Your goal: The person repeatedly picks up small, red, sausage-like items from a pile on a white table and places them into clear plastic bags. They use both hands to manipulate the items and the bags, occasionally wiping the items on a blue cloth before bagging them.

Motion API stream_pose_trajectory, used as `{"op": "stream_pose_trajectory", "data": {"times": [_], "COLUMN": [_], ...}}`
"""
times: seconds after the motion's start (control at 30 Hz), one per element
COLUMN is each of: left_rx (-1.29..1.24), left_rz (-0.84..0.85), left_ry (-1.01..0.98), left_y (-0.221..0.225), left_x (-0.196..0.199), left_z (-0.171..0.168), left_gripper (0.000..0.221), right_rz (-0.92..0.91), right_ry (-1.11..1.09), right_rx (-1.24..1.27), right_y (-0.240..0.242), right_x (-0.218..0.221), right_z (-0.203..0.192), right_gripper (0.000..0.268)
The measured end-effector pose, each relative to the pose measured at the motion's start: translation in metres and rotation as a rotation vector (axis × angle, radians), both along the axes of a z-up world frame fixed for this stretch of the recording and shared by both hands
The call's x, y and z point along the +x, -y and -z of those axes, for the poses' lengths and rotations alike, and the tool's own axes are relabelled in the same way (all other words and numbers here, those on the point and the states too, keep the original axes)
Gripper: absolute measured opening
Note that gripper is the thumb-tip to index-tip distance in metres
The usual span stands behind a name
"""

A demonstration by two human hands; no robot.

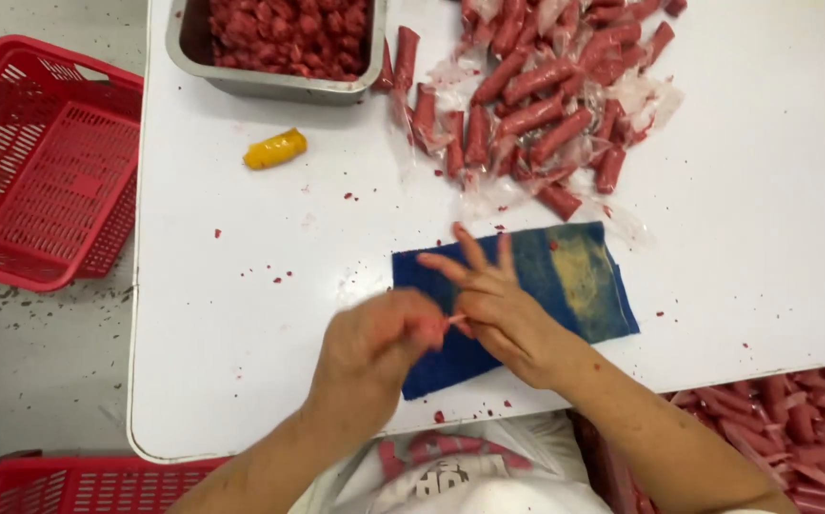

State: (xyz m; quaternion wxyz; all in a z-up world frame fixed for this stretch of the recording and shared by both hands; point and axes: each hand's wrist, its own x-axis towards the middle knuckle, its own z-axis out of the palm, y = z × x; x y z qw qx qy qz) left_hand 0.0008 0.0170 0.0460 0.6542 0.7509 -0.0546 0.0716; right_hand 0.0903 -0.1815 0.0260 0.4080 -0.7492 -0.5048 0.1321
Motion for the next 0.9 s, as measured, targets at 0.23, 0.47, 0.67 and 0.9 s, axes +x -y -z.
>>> {"op": "stream_pose_trajectory", "data": {"times": [0.23, 0.47, 0.67, 0.9], "left_rx": [-0.788, -0.529, 0.688, -1.024], "left_rz": [0.11, 0.26, 0.572, 0.205], "left_ry": [-0.403, -0.989, 0.266, -0.546], "left_y": [-0.004, 0.047, 0.041, 0.131], "left_x": [-0.048, -0.073, -0.024, -0.015], "left_z": [0.056, 0.093, 0.061, 0.08], "left_gripper": [0.107, 0.016, 0.008, 0.03], "right_rz": [0.137, -0.312, -0.142, 0.863], "right_ry": [0.726, 0.274, -0.846, -0.718], "right_rx": [-0.183, -0.017, 0.24, 0.786], "right_y": [0.043, 0.056, 0.089, 0.05], "right_x": [-0.026, -0.032, -0.049, -0.052], "right_z": [0.054, 0.034, 0.003, 0.071], "right_gripper": [0.01, 0.018, 0.028, 0.013]}}
